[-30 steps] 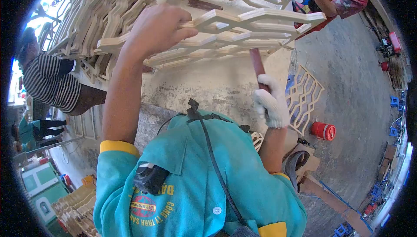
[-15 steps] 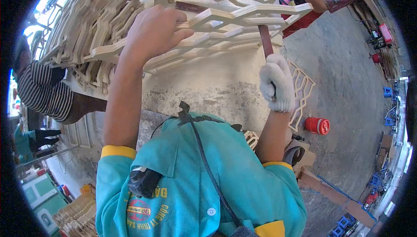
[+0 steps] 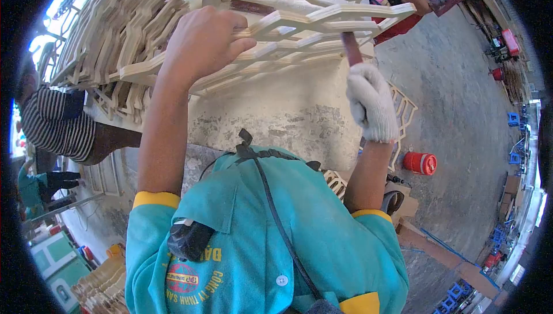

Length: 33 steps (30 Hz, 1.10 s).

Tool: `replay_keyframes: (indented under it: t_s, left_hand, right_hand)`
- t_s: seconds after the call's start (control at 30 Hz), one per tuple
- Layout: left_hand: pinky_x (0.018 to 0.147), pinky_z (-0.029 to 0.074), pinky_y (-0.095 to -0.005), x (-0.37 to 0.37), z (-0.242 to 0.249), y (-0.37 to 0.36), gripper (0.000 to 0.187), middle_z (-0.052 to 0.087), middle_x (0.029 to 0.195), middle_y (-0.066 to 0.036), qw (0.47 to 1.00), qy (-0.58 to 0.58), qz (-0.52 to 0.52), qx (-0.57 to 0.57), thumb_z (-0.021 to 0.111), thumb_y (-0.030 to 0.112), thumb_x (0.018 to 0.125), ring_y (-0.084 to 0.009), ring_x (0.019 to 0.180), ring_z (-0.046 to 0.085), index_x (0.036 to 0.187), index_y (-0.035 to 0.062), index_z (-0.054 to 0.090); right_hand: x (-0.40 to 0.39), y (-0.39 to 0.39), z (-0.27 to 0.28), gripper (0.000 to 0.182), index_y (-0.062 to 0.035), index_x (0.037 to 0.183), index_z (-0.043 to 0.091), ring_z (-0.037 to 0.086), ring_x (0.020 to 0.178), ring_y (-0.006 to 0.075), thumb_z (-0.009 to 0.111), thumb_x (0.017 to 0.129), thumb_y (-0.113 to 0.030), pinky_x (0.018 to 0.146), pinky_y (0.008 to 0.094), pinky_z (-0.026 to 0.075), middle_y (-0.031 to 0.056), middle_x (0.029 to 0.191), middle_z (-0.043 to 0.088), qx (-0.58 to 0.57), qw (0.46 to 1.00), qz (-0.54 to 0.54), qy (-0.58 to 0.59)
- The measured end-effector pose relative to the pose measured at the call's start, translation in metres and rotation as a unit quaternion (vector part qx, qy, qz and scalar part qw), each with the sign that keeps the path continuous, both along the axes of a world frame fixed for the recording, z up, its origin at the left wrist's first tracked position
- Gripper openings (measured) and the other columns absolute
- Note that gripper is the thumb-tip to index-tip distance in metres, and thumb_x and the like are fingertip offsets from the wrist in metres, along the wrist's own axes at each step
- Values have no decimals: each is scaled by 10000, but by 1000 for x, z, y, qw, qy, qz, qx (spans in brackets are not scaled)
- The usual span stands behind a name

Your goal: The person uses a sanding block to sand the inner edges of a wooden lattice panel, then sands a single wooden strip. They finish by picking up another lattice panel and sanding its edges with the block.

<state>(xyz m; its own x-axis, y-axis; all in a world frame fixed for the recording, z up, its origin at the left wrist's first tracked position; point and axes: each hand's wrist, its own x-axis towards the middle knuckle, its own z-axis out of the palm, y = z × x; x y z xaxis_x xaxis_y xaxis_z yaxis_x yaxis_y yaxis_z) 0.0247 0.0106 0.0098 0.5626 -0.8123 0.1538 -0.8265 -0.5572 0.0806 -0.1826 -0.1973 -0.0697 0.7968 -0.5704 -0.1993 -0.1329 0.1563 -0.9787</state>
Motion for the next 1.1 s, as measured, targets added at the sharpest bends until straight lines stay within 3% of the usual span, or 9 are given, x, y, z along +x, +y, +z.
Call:
replay_keyframes:
  t_s: [0.23,0.27,0.4,0.5,0.53,0.63,0.67,0.8,1.1]
  left_hand:
    - [726,500,-455,-5,2,1,307,654,718,-176,1000,-11,3,11,723,357,784,-365,744,648,930,87,716]
    - [724,500,-454,-4,1,0,305,650,704,-174,1000,-7,7,8,724,356,783,-366,738,647,926,87,716]
    - [725,500,-457,-3,-2,4,298,653,700,-169,999,-24,-8,-23,729,348,778,-364,732,648,918,85,720]
    - [728,500,-459,-3,-2,-1,299,659,710,-170,999,-10,-7,-32,733,348,773,-364,735,648,916,86,724]
    - [728,499,-459,-1,-5,0,298,659,710,-171,999,-15,-6,-42,733,349,772,-364,736,648,913,87,724]
    - [725,498,-459,1,-6,6,291,655,700,-170,999,-21,-9,-47,725,347,775,-363,733,647,900,84,723]
    - [723,498,-459,0,-7,4,288,653,696,-169,998,-18,-13,-53,721,346,778,-363,731,646,895,83,722]
    - [735,497,-462,2,-5,2,321,652,704,-172,1000,-7,-7,-23,697,379,780,-371,748,644,889,79,719]
    - [835,497,-466,43,-1,30,482,687,906,-175,998,19,62,-7,614,529,830,-356,902,647,1039,103,701]
  right_hand:
    - [28,-25,-11,207,-145,863,549,366,352,49,638,880,-331,297,202,239,-24,619,506,122,992,-1,2]
    - [26,-48,-21,256,-152,820,513,344,330,52,633,883,-370,278,211,230,-27,598,499,267,964,5,-11]
    - [32,0,-1,300,-159,803,506,344,321,49,625,870,-425,254,211,241,-31,551,473,66,994,84,12]
    - [28,-55,-15,242,-184,791,489,323,300,50,613,891,-367,260,213,224,-34,535,449,401,910,72,-73]
    - [41,-28,4,234,-194,791,489,319,303,48,623,890,-358,264,213,229,-43,534,446,269,962,-36,-36]
    - [39,-5,-8,246,-179,765,485,361,332,55,618,878,-352,270,210,243,-42,569,477,53,997,50,-16]
    - [36,-16,-5,204,-171,808,518,379,351,49,626,869,-332,294,204,265,-47,578,477,201,978,-37,-45]
    - [36,0,-16,188,-124,937,555,427,409,53,642,858,-272,355,198,309,-17,640,510,71,994,76,-21]
    - [13,61,-38,206,-88,993,540,455,391,88,623,836,-192,332,215,329,44,655,554,124,984,128,25]
